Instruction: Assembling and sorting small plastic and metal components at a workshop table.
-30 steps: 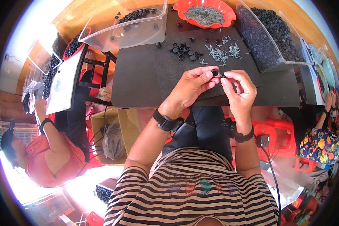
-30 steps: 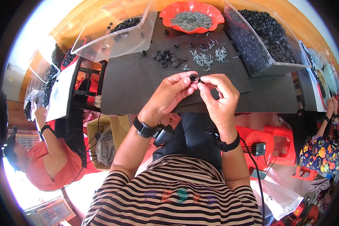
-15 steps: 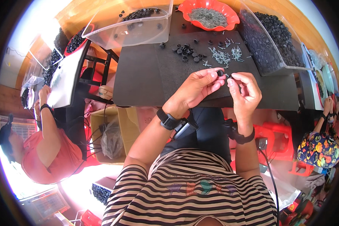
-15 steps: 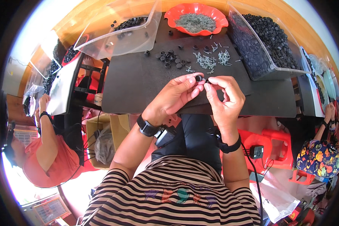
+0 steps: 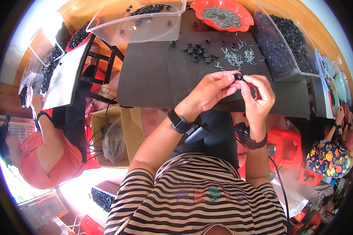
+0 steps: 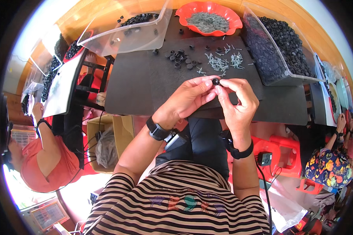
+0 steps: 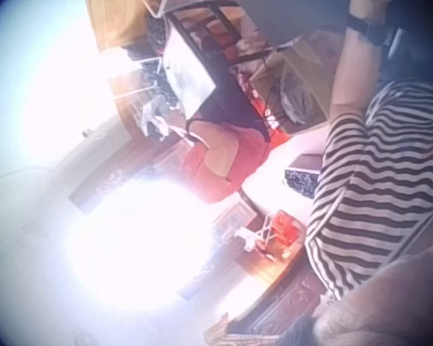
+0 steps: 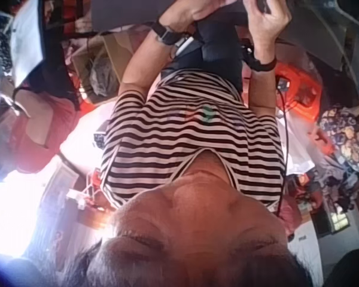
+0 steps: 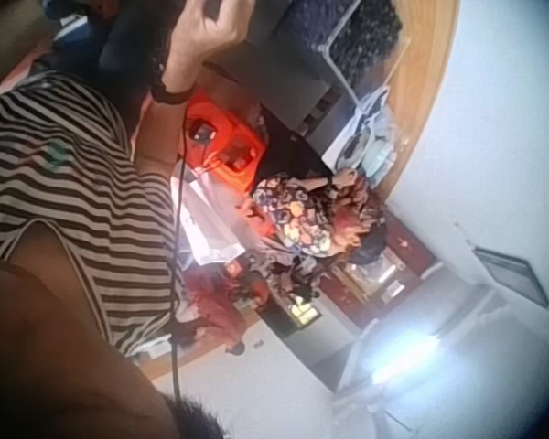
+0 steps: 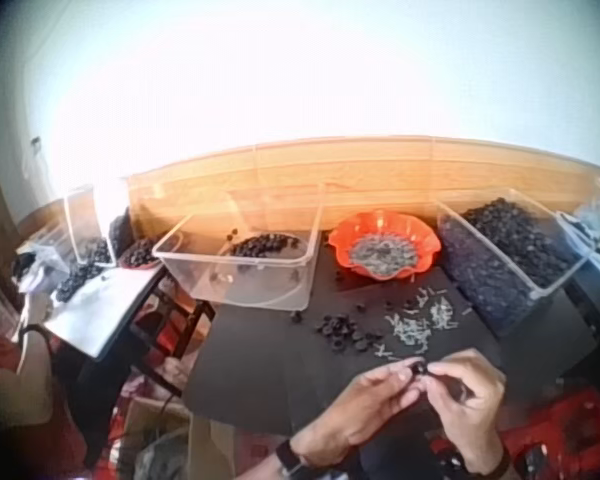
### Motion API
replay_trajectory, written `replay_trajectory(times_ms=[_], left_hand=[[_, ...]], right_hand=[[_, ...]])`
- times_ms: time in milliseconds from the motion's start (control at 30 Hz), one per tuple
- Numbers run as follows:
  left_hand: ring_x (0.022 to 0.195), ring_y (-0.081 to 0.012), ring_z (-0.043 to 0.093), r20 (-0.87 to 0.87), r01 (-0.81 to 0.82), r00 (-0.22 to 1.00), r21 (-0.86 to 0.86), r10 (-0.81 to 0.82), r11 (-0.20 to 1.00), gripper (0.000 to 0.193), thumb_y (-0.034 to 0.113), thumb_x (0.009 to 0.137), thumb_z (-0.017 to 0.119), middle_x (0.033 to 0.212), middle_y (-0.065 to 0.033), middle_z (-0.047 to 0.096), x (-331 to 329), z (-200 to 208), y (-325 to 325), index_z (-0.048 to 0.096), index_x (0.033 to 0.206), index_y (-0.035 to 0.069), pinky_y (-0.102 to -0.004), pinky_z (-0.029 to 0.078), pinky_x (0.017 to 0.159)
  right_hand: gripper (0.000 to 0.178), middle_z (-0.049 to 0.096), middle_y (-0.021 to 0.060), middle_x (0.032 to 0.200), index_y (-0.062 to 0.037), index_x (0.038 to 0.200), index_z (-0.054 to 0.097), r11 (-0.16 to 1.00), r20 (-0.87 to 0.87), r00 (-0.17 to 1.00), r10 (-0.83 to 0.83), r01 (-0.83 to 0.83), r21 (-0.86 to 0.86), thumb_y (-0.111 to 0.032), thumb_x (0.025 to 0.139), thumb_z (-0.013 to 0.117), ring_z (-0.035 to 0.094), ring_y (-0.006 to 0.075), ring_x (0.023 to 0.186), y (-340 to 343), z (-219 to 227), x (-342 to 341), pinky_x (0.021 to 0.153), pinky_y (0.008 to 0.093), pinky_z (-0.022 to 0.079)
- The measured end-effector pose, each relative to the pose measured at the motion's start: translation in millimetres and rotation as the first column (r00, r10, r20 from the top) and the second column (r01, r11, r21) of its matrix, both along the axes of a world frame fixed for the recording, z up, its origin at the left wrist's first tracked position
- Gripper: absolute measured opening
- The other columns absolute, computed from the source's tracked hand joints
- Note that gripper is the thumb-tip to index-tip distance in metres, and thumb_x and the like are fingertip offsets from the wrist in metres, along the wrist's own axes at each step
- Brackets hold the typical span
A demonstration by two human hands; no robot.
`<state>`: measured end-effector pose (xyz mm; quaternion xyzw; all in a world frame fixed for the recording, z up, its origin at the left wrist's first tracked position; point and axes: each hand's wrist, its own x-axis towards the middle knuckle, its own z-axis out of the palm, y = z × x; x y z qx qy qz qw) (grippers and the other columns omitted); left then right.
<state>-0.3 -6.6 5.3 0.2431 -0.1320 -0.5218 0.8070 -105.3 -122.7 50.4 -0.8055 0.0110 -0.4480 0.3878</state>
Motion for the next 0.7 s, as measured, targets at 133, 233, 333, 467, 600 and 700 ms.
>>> replay_trajectory(times_ms=[133, 233, 333, 467, 600, 700], left_hand=[[0.095, -0.0142, 0.065, 0.008, -0.021, 1.000, -0.005, 0.021, 1.000, 0.029, 0.012, 0.097, 0.056, 0.106, -0.0098, 0.065, -1.3, -0.3, -1.5, 0.057, 0.122, -0.003, -0.0248, 0.055, 0.085], [0.095, -0.0140, 0.065, 0.016, -0.027, 1.000, 0.012, 0.027, 1.000, 0.029, 0.012, 0.096, 0.056, 0.105, -0.0097, 0.066, -2.1, 1.2, -1.5, 0.058, 0.121, -0.003, -0.0245, 0.056, 0.084], [0.094, -0.0136, 0.065, 0.027, -0.032, 0.999, 0.017, 0.031, 0.999, 0.029, 0.012, 0.096, 0.057, 0.103, -0.0093, 0.066, -3.3, 2.3, -1.5, 0.058, 0.121, -0.003, -0.0241, 0.056, 0.084], [0.092, -0.0120, 0.063, 0.064, -0.030, 0.998, 0.039, 0.028, 0.999, 0.029, 0.014, 0.095, 0.059, 0.104, -0.0062, 0.066, -4.6, 0.2, -2.6, 0.060, 0.122, 0.001, -0.0246, 0.054, 0.084], [0.092, -0.0116, 0.063, 0.092, -0.044, 0.995, 0.049, 0.039, 0.998, 0.028, 0.013, 0.095, 0.059, 0.104, -0.0054, 0.066, -6.0, 0.4, -3.2, 0.061, 0.121, 0.001, -0.0246, 0.054, 0.085], [0.094, -0.0117, 0.062, 0.113, -0.053, 0.993, 0.064, 0.046, 0.996, 0.028, 0.012, 0.095, 0.059, 0.104, -0.0054, 0.066, -7.5, 1.5, -3.2, 0.061, 0.121, 0.001, -0.0245, 0.053, 0.086]], right_hand=[[0.019, 0.066, 0.0093, 0.086, 0.0010, 0.091, 0.067, 1.000, -0.005, 1.000, -0.005, 0.005, -0.027, 0.007, 0.075, 0.073, 0.063, 0.0148, 0.070, -0.3, 0.1, 0.2, 0.063, 0.0256, 0.049], [0.019, 0.066, 0.0092, 0.086, 0.0007, 0.091, 0.067, 0.999, -0.009, 1.000, -0.016, 0.015, -0.032, 0.007, 0.074, 0.073, 0.063, 0.0148, 0.069, -1.6, -1.0, -0.2, 0.063, 0.0257, 0.049], [0.019, 0.066, 0.0090, 0.085, 0.0006, 0.091, 0.067, 0.999, -0.023, 0.999, -0.023, 0.022, -0.034, 0.007, 0.074, 0.073, 0.063, 0.0150, 0.070, -1.8, -1.1, -1.3, 0.064, 0.0258, 0.050], [0.018, 0.066, 0.0091, 0.084, 0.0005, 0.091, 0.067, 0.999, -0.026, 0.999, -0.024, 0.022, -0.042, 0.006, 0.074, 0.073, 0.063, 0.0158, 0.070, -1.0, -1.8, -1.8, 0.064, 0.0264, 0.050], [0.018, 0.066, 0.0094, 0.084, 0.0005, 0.090, 0.067, 0.997, -0.033, 0.999, -0.043, 0.041, -0.069, 0.006, 0.074, 0.073, 0.063, 0.0165, 0.069, -0.2, -0.8, -2.9, 0.064, 0.0270, 0.050], [0.018, 0.066, 0.0094, 0.084, 0.0005, 0.090, 0.067, 0.997, -0.045, 0.998, -0.043, 0.040, -0.073, 0.006, 0.074, 0.073, 0.063, 0.0167, 0.069, 0.9, 0.1, -3.9, 0.063, 0.0272, 0.050]])
